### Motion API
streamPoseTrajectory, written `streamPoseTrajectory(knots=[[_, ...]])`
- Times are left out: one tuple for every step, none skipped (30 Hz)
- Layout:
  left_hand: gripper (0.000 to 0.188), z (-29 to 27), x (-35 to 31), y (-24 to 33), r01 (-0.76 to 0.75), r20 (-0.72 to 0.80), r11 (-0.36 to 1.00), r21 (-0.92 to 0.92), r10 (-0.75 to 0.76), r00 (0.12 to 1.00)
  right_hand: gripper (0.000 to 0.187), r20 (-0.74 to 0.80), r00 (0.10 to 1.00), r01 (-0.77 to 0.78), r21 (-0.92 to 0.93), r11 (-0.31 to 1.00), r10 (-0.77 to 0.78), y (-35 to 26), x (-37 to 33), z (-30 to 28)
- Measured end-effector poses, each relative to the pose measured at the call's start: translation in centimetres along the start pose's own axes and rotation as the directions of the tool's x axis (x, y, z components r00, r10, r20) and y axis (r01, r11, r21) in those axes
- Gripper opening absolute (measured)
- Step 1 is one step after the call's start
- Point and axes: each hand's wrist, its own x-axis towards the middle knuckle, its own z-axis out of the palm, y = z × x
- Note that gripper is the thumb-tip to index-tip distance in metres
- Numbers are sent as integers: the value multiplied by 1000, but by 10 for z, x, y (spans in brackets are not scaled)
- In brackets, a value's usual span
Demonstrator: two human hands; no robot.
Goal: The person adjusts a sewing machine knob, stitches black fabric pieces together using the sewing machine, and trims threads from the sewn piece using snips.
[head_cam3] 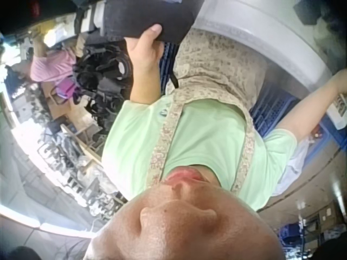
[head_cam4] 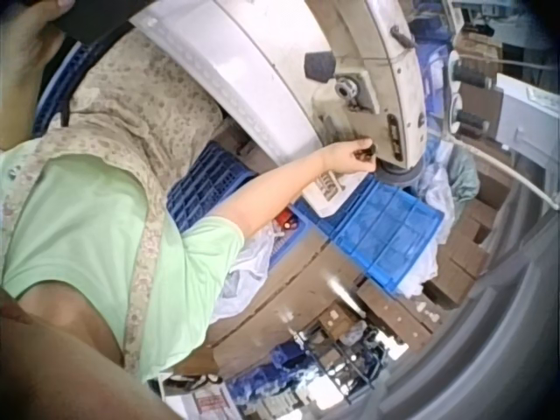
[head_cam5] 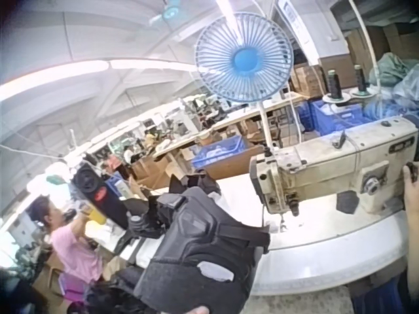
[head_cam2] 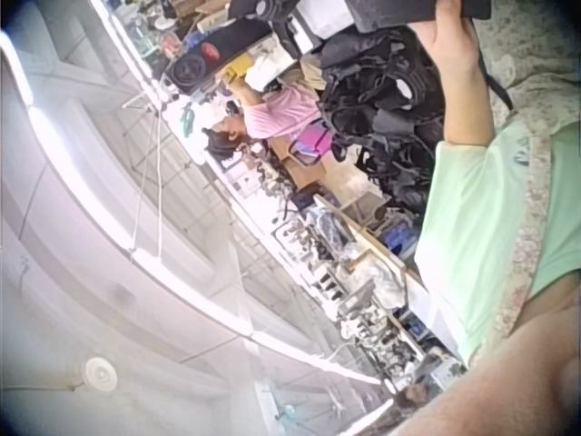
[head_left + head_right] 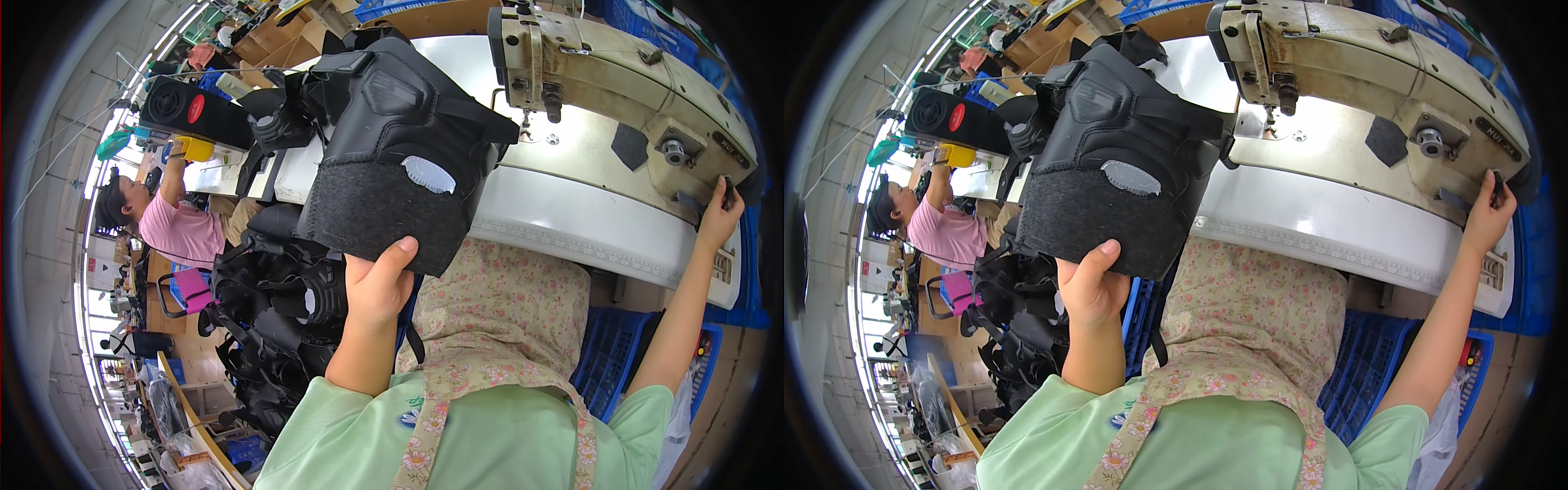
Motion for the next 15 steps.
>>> streamPoseTrajectory(knots=[[61, 0, 0, 0, 1, -2, 1000, 9, -1, 1000, 55, 2, 1000, -3, -18, 1000, 3, 0, 0, 0], [61, -1, -1, 0, 3, -4, 1000, 19, -3, 1000, 55, 4, 1000, -6, -35, 999, 6, 0, 0, 0], [61, -1, -1, -1, 2, -4, 1000, 19, -2, 1000, 55, 4, 1000, -6, -35, 999, 6, 1, 0, 0], [61, -1, -1, -2, 3, -1, 999, 37, -3, 1000, 54, 10, 1000, -6, -17, 1000, 6, 2, 0, -1], [60, -2, -1, -2, 4, 2, 998, 55, -4, 1000, 54, 17, 1000, -5, 0, 1000, 5, 3, 0, -1], [60, -4, -1, -3, 3, 2, 998, 55, -3, 1000, 54, 17, 1000, -5, 1, 1000, 5, 1, 0, -1], [58, -6, -1, -4, -13, 51, 999, 46, 10, 999, 55, 8, 1000, -5, -3, 1000, 5, -1, -1, -1], [56, -8, -1, -5, -28, 99, 999, 37, 24, 995, 55, -1, 1000, -5, -7, 1000, 5, -3, -1, 0], [56, -8, -1, -5, -29, 99, 999, 37, 26, 995, 55, -1, 1000, -4, -5, 1000, 4, -3, -1, 0], [55, -9, -1, -6, -34, 107, 998, 53, 28, 994, 56, -5, 1000, -8, -6, 1000, 8, -2, -1, 0], [54, -9, -1, -5, -38, 115, 997, 68, 30, 993, 57, -10, 1000, -11, -6, 1000, 11, -2, -1, 0], [54, -9, -1, -6, -38, 115, 997, 67, 30, 993, 57, -10, 1000, -11, -6, 1000, 11, -1, -1, 0], [54, -8, 0, -6, -36, 116, 997, 69, 27, 993, 57, -3, 1000, -17, -10, 1000, 17, -1, 0, 0], [53, -8, 0, -7, -33, 117, 997, 70, 25, 993, 58, 4, 1000, -22, -14, 1000, 22, 0, 0, -1], [53, -8, 0, -7, -34, 116, 997, 71, 26, 993, 58, 5, 1000, -22, -12, 1000, 22, 1, 1, -1]])
